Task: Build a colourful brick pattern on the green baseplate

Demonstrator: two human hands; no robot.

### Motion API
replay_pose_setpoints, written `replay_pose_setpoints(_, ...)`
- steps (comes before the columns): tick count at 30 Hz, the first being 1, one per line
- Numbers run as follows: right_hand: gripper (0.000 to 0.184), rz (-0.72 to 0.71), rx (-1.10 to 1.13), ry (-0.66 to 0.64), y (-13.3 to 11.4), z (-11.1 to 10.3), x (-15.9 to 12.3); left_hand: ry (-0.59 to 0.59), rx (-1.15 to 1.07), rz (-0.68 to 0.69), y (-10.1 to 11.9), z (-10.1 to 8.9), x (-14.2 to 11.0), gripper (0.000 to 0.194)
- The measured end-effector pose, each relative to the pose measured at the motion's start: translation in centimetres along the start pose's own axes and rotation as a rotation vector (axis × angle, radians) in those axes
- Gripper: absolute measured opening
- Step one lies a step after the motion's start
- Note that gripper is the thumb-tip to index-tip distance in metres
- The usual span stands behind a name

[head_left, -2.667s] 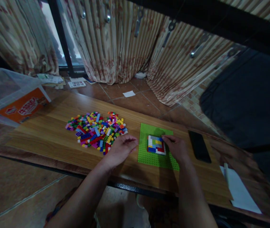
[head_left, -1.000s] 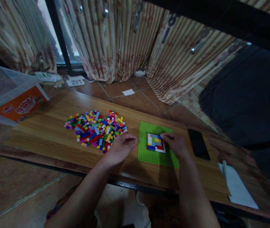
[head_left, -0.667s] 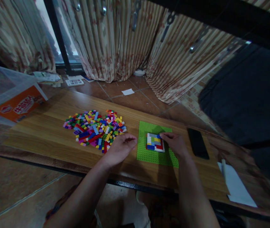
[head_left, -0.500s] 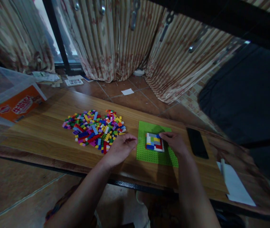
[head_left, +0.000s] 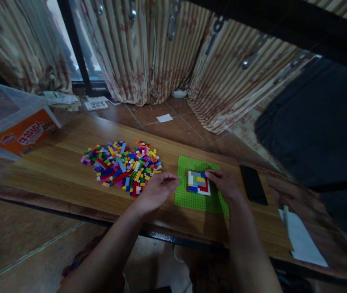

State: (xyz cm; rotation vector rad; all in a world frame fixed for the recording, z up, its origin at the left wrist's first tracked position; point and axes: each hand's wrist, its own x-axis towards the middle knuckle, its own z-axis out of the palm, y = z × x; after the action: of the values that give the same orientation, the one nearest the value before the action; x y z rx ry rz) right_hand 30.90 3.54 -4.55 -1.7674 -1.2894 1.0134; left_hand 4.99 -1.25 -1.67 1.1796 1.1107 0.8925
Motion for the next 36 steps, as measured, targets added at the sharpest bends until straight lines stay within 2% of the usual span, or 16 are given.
replay_pose_setpoints(5,0.056,0.007,0.059,0.093,0.1,-0.3,-0.2,0.019,0.025,0.018,0.1,-0.3,0.0,0.02)
replay_pose_setpoints(9,0.048,0.023,0.066,0.063,0.0,-0.1,-0.4,0.018,0.034,0.011,0.3,-0.3,0.0,0.019)
replay_pose_setpoints(17,0.037,0.01,0.008,0.115,-0.4,0.3,-0.6,0.032,0.059,0.051,-0.6,-0.4,0.3,0.018)
replay_pose_setpoints(23,0.032,-0.042,-0.085,0.097,-0.1,-0.3,-0.5,0.05,0.073,0.053,-0.5,-0.4,0.0,0.017)
replay_pose_setpoints(25,0.033,-0.093,-0.128,0.169,0.1,-0.4,-0.3,0.069,0.067,0.057,-0.4,-0.4,-0.1,0.016)
replay_pose_setpoints(27,0.034,-0.169,-0.155,0.3,0.0,-0.2,-0.2,0.086,0.038,0.074,-0.4,-0.5,-0.1,0.014)
replay_pose_setpoints(29,0.034,-0.276,-0.144,0.441,-0.6,0.7,-0.6,0.122,-0.018,0.102,-0.3,-0.8,0.1,0.013)
replay_pose_setpoints(31,0.033,-0.4,-0.102,0.516,-1.6,2.3,-1.6,0.202,-0.1,0.119,0.0,-1.5,0.3,0.013)
replay_pose_setpoints(33,0.03,-0.526,-0.08,0.462,-2.8,4.3,-3.0,0.323,-0.197,0.116,0.5,-2.5,0.4,0.015)
replay_pose_setpoints(36,0.023,-0.69,-0.116,0.286,-4.2,7.3,-5.3,0.485,-0.307,0.12,1.4,-4.2,0.2,0.017)
